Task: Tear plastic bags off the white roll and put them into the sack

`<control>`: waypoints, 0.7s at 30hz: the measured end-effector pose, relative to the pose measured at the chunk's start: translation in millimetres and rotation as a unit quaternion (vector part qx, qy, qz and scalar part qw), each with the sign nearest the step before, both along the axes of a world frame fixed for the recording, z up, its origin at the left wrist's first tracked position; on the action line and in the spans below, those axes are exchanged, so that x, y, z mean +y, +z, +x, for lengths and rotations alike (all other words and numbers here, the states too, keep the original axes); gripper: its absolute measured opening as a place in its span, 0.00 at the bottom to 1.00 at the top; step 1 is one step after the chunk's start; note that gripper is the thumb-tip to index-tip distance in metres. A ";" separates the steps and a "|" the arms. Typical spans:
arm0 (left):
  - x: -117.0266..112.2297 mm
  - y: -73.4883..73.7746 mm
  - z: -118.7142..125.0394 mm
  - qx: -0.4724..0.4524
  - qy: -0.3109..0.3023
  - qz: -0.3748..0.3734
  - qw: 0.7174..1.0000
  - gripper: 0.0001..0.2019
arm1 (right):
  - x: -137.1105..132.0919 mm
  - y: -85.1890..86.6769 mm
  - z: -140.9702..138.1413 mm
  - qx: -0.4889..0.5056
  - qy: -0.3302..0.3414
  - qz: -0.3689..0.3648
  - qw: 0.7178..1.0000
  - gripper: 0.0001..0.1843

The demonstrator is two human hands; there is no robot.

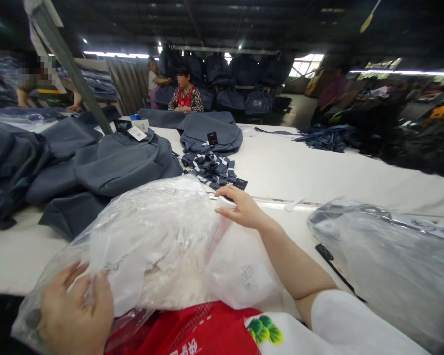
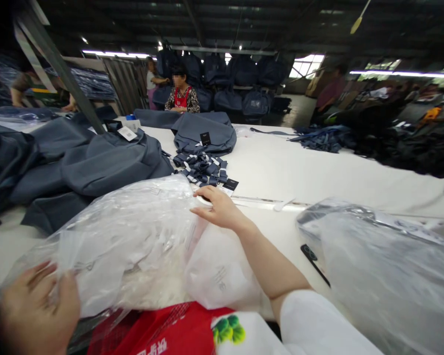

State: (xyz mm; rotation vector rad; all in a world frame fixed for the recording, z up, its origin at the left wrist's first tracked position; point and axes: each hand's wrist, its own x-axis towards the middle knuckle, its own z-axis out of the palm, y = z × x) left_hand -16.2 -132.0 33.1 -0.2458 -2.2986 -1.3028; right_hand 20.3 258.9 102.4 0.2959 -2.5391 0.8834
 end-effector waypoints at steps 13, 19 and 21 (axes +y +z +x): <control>205.0 68.9 75.0 0.036 -0.460 -0.524 0.716 0.42 | -43.0 41.8 -45.9 -0.213 -0.041 0.135 0.967 0.34; 223.4 51.8 37.5 0.067 -0.394 -0.517 0.757 0.17 | -19.5 45.4 -52.2 -0.268 -0.040 0.145 0.951 0.35; 199.0 46.5 35.8 0.118 -0.406 -0.478 0.770 0.13 | -7.8 42.1 -48.6 -0.246 -0.011 0.133 0.960 0.33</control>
